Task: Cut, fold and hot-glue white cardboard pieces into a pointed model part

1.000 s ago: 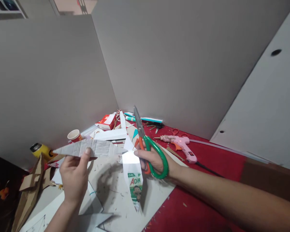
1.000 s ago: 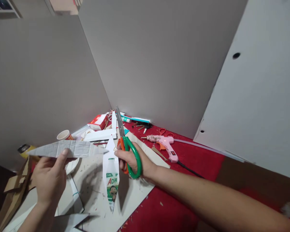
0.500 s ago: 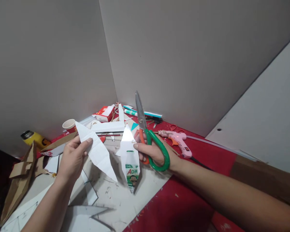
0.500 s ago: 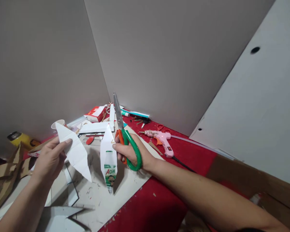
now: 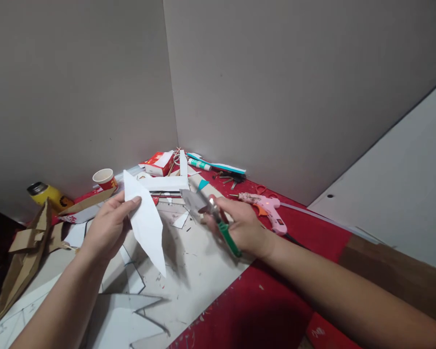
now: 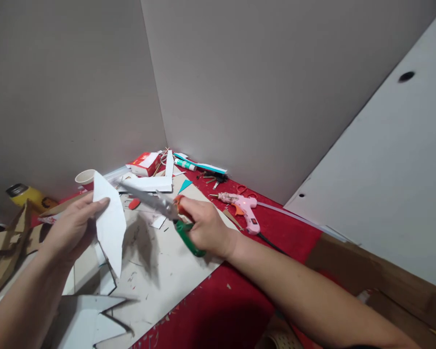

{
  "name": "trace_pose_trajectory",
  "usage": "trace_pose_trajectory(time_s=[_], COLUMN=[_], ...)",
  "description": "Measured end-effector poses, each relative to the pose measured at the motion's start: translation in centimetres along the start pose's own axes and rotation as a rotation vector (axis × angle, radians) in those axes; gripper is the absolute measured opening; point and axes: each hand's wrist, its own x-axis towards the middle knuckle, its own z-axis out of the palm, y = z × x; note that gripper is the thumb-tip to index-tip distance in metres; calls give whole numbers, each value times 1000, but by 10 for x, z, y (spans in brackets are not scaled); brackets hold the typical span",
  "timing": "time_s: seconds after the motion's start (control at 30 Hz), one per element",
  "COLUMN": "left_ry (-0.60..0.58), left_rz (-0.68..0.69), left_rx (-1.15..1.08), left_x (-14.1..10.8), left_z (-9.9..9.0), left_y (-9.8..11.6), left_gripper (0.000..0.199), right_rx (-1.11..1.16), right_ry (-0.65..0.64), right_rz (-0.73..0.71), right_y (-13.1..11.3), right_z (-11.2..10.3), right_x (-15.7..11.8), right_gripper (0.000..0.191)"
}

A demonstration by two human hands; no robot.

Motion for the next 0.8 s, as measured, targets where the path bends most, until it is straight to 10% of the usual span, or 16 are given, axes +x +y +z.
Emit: trace_pose_trajectory(time_s=[0.1,0.23,0.57,0.8], left_ry=[112,166,165,194], left_rz=[51,47,-46,-40], left_rx=[-39,-33,166,318], left_x=[4,10,-3,-29], left_z=[-1,-4,-31,-38], left_y=[14,37,43,44], left_gripper=[17,14,43,42], right_rx=[-265,-498,-949,-999], right_ry=[-140,-312,-288,-287], right_rz=[-406,-505,295,373], right_y=[6,5,15,40], right_z=[6,4,-37,-34], right_x=[-2,-9,-1,35], right_gripper=[8,6,30,35])
